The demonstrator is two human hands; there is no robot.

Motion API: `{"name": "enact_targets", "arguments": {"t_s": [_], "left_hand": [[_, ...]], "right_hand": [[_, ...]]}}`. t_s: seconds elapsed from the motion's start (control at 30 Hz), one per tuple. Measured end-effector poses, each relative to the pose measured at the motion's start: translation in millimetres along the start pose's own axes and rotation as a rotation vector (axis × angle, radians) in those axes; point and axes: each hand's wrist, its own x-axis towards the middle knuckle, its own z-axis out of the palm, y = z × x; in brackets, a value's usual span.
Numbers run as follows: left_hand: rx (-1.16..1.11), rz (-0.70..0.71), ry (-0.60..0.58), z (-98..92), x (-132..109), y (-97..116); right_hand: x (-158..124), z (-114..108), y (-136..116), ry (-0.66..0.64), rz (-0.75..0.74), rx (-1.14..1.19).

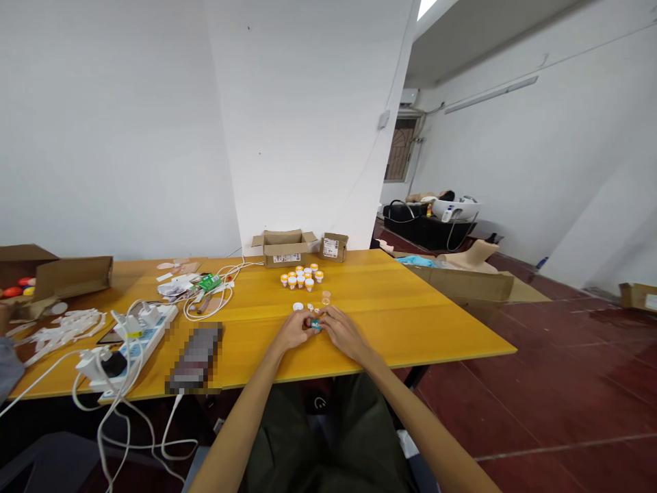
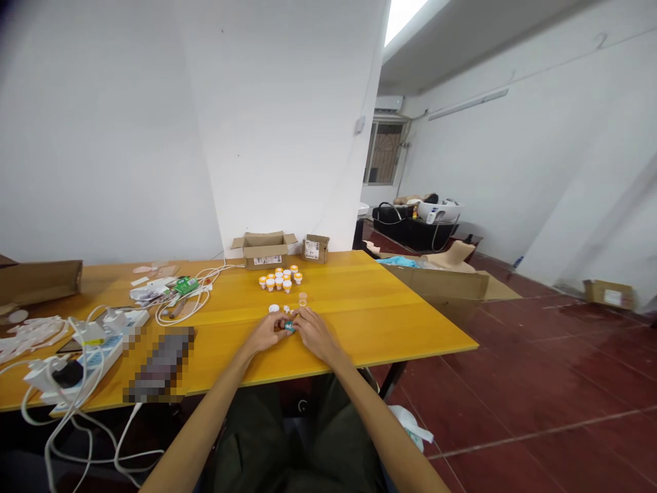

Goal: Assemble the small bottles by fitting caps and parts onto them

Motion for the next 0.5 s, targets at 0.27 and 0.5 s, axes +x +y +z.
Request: {"name": "enact_targets", "arguments": {"t_s": [0.27,0.5], "left_hand": [[-0.050,0.005,0.000,2.0,-0.2,-2.8],[-0.066,0.006,0.012,1.6,0.3,-3.9]], "right_hand": [[0.8,1.8,-0.1,0.006,0.013,-0.011],[2.3,1.2,-1.1,-0.007,-0.018,-0.041]]}}
